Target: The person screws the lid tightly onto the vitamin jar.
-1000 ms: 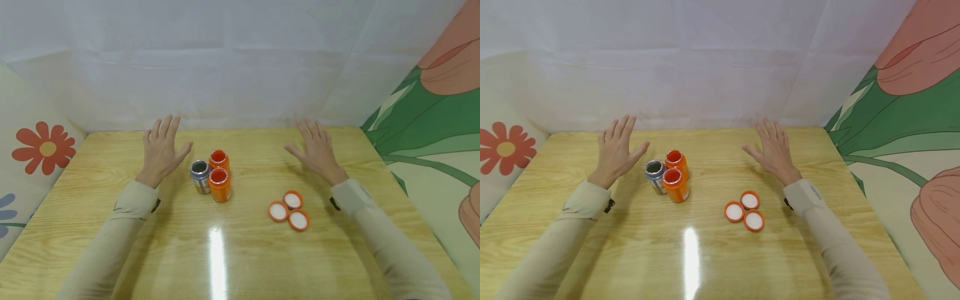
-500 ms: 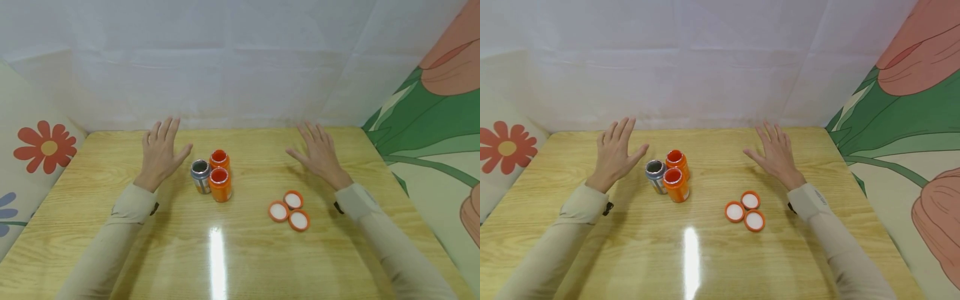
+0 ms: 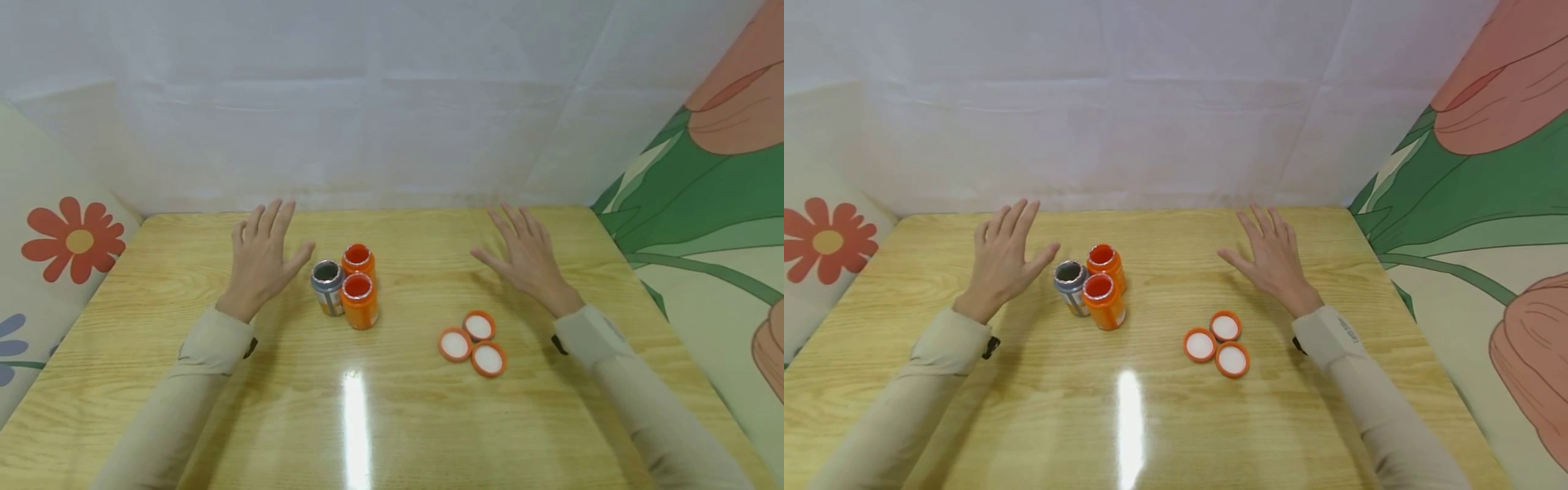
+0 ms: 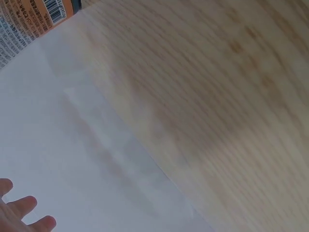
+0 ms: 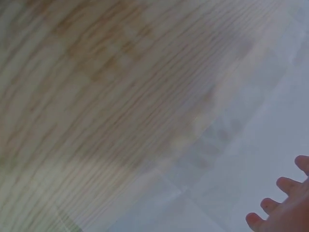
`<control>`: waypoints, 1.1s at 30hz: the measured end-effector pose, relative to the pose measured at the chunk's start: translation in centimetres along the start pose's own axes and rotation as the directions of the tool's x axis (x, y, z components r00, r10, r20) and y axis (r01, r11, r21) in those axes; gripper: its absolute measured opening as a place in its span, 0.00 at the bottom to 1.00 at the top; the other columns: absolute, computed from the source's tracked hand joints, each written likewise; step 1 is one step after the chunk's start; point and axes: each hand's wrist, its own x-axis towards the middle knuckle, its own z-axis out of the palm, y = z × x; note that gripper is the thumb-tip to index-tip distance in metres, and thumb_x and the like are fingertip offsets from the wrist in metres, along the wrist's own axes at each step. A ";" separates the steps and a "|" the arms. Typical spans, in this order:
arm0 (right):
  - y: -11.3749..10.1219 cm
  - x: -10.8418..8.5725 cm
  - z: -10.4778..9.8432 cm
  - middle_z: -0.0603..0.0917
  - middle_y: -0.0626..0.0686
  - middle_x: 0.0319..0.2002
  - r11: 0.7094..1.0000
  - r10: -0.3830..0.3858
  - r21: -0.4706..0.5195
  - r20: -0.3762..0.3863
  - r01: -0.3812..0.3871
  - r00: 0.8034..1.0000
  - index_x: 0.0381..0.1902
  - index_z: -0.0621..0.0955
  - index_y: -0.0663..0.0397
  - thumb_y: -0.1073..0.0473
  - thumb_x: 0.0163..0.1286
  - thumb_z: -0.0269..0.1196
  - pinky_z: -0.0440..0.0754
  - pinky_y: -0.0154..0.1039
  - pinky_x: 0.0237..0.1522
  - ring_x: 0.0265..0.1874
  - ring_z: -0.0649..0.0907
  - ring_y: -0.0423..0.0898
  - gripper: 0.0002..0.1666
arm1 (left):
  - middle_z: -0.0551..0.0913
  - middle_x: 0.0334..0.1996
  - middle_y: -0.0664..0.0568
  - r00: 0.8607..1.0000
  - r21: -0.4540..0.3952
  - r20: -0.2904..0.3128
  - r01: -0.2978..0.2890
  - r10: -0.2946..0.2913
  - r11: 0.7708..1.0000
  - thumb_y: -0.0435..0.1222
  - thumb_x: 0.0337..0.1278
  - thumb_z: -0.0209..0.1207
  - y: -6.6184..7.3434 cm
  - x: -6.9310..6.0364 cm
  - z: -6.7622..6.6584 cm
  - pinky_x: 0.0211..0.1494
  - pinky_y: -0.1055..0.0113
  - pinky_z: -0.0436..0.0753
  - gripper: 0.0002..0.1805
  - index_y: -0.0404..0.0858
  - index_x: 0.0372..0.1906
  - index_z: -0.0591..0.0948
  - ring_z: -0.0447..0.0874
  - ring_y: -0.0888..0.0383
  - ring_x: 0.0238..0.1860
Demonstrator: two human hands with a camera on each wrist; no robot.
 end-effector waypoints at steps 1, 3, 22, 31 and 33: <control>0.0 -0.1 0.0 0.51 0.59 0.79 1.000 -0.003 0.001 -0.003 0.003 1.000 0.77 0.58 0.51 0.30 0.68 0.56 0.46 0.71 0.73 0.77 0.48 0.66 0.50 | 0.63 0.73 0.36 1.000 -0.001 -0.001 -0.003 0.003 1.000 0.55 0.59 0.57 0.0 -0.1 0.0 0.69 0.34 0.58 0.44 0.43 0.76 0.59 0.57 0.33 0.72; 0.0 -0.3 -0.1 0.52 0.60 0.79 1.000 -0.009 0.004 -0.007 0.009 1.000 0.77 0.59 0.51 0.30 0.68 0.57 0.46 0.71 0.73 0.77 0.49 0.66 0.50 | 0.63 0.73 0.36 1.000 0.003 -0.005 -0.006 0.006 1.000 0.55 0.58 0.57 0.1 -0.2 0.0 0.69 0.34 0.59 0.44 0.42 0.76 0.59 0.58 0.33 0.71; -0.3 -2.1 -0.5 0.55 0.62 0.78 0.997 -0.075 -0.004 -0.014 0.075 0.997 0.75 0.62 0.55 0.31 0.68 0.57 0.50 0.73 0.71 0.76 0.51 0.68 0.49 | 0.62 0.73 0.34 0.999 -0.008 0.026 0.026 -0.026 1.000 0.53 0.59 0.60 0.6 -1.4 -0.4 0.68 0.32 0.58 0.42 0.42 0.75 0.61 0.59 0.32 0.71; -0.7 -3.0 -0.8 0.56 0.63 0.77 0.995 -0.095 -0.025 -0.015 0.094 0.995 0.74 0.63 0.56 0.30 0.68 0.56 0.52 0.73 0.70 0.75 0.53 0.69 0.49 | 0.63 0.72 0.34 0.999 -0.038 0.034 0.034 -0.032 0.999 0.53 0.59 0.59 1.0 -2.0 -0.7 0.69 0.32 0.57 0.41 0.42 0.74 0.62 0.60 0.33 0.70; -0.7 -3.2 -0.8 0.56 0.63 0.77 0.995 -0.091 -0.028 -0.011 0.091 0.996 0.74 0.63 0.56 0.30 0.68 0.56 0.53 0.73 0.70 0.75 0.54 0.69 0.48 | 0.64 0.70 0.33 0.999 -0.047 0.029 0.027 -0.026 0.999 0.53 0.59 0.59 1.2 -2.1 -0.7 0.68 0.32 0.57 0.41 0.40 0.73 0.63 0.61 0.33 0.68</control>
